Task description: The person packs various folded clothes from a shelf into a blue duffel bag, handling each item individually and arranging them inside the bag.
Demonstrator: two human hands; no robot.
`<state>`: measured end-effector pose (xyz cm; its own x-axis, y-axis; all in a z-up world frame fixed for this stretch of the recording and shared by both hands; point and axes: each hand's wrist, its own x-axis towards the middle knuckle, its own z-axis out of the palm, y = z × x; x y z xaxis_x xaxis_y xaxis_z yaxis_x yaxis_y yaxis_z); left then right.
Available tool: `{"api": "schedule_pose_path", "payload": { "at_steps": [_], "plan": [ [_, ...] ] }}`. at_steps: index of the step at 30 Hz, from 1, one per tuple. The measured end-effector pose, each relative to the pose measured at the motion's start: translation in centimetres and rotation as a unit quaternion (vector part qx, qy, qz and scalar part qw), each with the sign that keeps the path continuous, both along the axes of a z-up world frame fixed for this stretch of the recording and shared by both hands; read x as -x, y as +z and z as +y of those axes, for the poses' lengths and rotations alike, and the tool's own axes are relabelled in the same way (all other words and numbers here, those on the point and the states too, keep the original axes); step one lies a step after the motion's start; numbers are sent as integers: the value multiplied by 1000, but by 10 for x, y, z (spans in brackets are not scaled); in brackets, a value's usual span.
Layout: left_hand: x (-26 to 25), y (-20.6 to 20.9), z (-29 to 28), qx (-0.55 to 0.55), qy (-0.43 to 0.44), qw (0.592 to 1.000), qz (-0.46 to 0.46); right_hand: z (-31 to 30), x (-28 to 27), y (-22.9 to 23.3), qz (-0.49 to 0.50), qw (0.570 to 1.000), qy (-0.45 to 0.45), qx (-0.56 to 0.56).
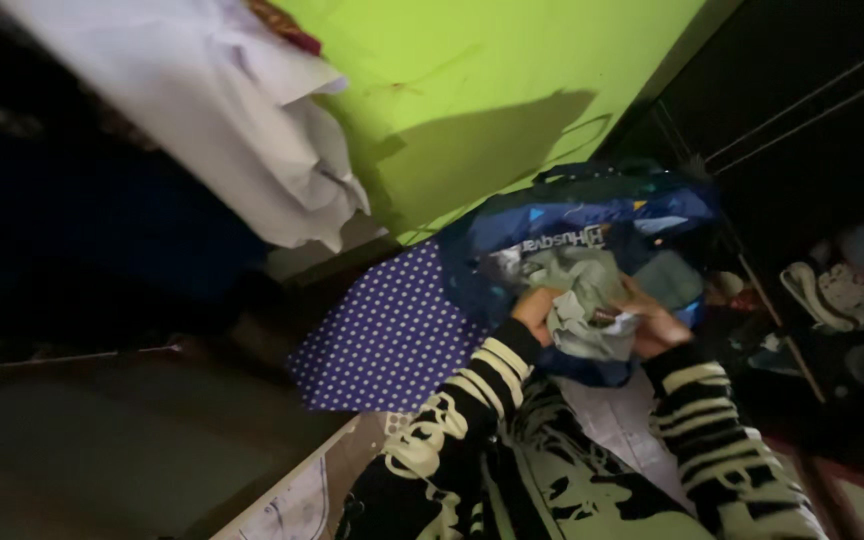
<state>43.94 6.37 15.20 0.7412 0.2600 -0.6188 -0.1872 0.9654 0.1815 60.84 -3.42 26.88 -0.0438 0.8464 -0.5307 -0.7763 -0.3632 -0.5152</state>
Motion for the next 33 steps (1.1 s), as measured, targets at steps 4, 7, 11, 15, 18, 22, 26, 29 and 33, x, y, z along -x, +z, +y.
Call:
{"api": "schedule_pose_path", "payload": {
  "at_steps": [4, 7, 11, 15, 18, 22, 26, 29, 33],
  "plan": [
    [-29, -35, 41, -28, 5, 997, 74, 41, -50, -40, -131, 988, 66, 39],
    [-40, -70, 78, -68, -6, 985, 158, 75, -82, -86, -121, 987, 75, 73],
    [-30, -117, 89, -143, -71, 937, 311, 98, -95, -178, -290, 950, 76, 88],
    [-23, -135, 69, -237, -160, 857, 428, 91, -90, -223, -641, 734, 216, -62],
    [-26, -133, 63, -332, -200, 778, 495, 83, -88, -224, -671, 715, 183, -76],
    [-29, -112, 51, -429, -236, 672, 555, 79, -85, -208, -626, 760, 162, -63],
    [-40, -96, 50, -541, -301, 539, 571, 79, -80, -176, -737, 626, 246, -60],
    [-49, -103, 41, -639, -352, 443, 521, 80, -64, -176, -782, 472, 404, -42],
    [-56, -102, 35, -687, -345, 368, 523, 69, -53, -198, -785, 425, 449, -41]
  ]
}}
